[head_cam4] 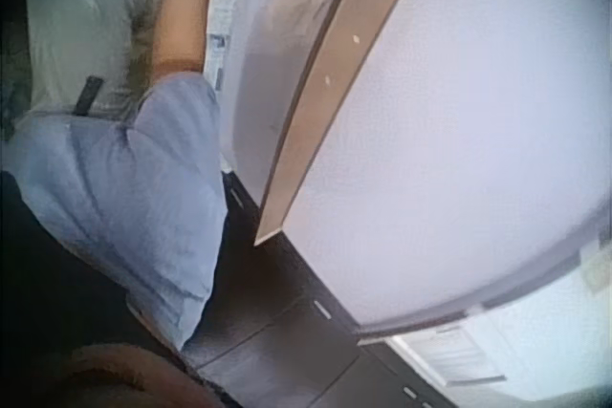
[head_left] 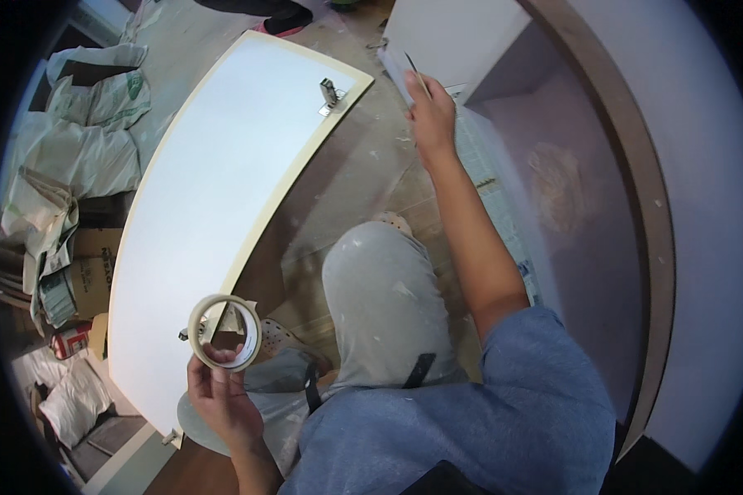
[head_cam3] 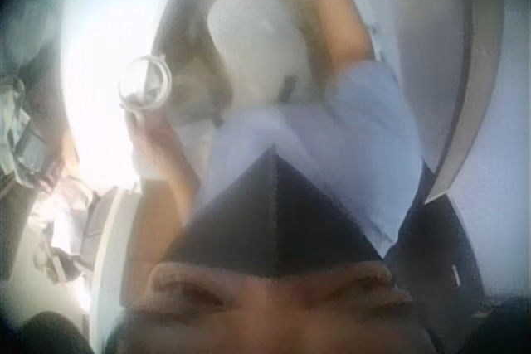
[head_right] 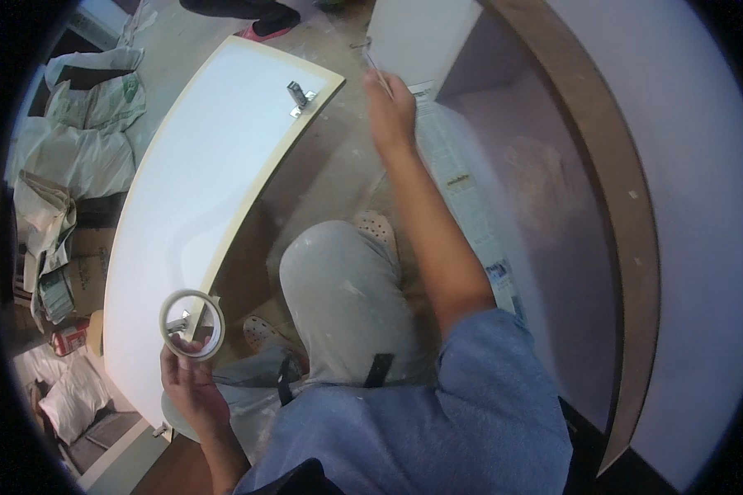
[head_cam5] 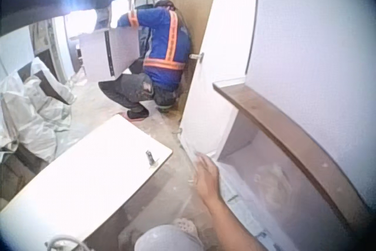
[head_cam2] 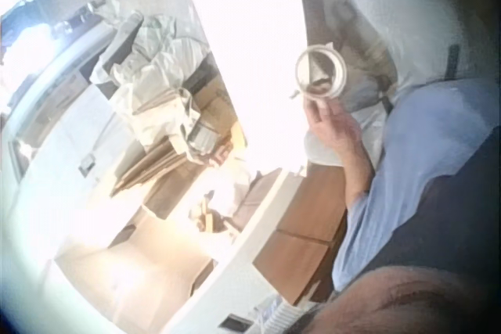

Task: The person sits on the floor and applies masking tape along the edges of a white cabinet door. They tear off pieces of tape, align them with the door edges, and smooth them down by hand. The person lifts and repositions the door to access different sides while applying the tape.

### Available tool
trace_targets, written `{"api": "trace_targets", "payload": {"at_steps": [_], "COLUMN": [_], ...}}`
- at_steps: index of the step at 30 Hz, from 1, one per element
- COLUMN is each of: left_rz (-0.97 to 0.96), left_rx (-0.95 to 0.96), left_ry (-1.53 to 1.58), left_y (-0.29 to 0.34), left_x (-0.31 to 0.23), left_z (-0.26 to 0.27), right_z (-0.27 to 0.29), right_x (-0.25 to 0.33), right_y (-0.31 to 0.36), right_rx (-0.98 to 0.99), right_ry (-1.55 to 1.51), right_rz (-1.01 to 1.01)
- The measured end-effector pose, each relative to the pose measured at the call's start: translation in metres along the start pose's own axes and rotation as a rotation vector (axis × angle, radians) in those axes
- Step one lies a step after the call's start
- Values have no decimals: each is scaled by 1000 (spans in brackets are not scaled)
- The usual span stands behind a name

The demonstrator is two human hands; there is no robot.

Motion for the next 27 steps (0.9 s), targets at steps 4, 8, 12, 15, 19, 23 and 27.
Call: {"api": "trace_targets", "payload": {"at_steps": [4,8,12,15,19,23,27], "left_rz": [125,157,191,178,122,56,-1], "left_rx": [113,372,396,391,436,563,433], "left_ry": [375,585,603,603,525,373,353], "left_y": [4,17,38,54,72,96,88], "left_x": [-11,-9,-17,-24,-28,-35,-37], "left_z": [-29,-54,-62,-61,-79,-88,-40], "right_z": [117,199,180,108,-19,-6,134], "right_x": [47,55,82,129,210,203,106], "right_y": [60,79,98,136,253,250,126], "right_rx": [-132,-202,-256,86,786,696,117], "right_ry": [675,1294,1383,614,-142,-112,100], "right_rz": [334,147,498,393,-36,-129,-27]}}
Point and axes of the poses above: each hand's wrist, its own y-axis away from the middle knuckle, its own z-axis out of the back of the hand, x = y × z, the point moved 6 cm from there along -y, towards the middle knuckle, and after that the axes turned 10 degrees about -y, right-handed, at the moved point
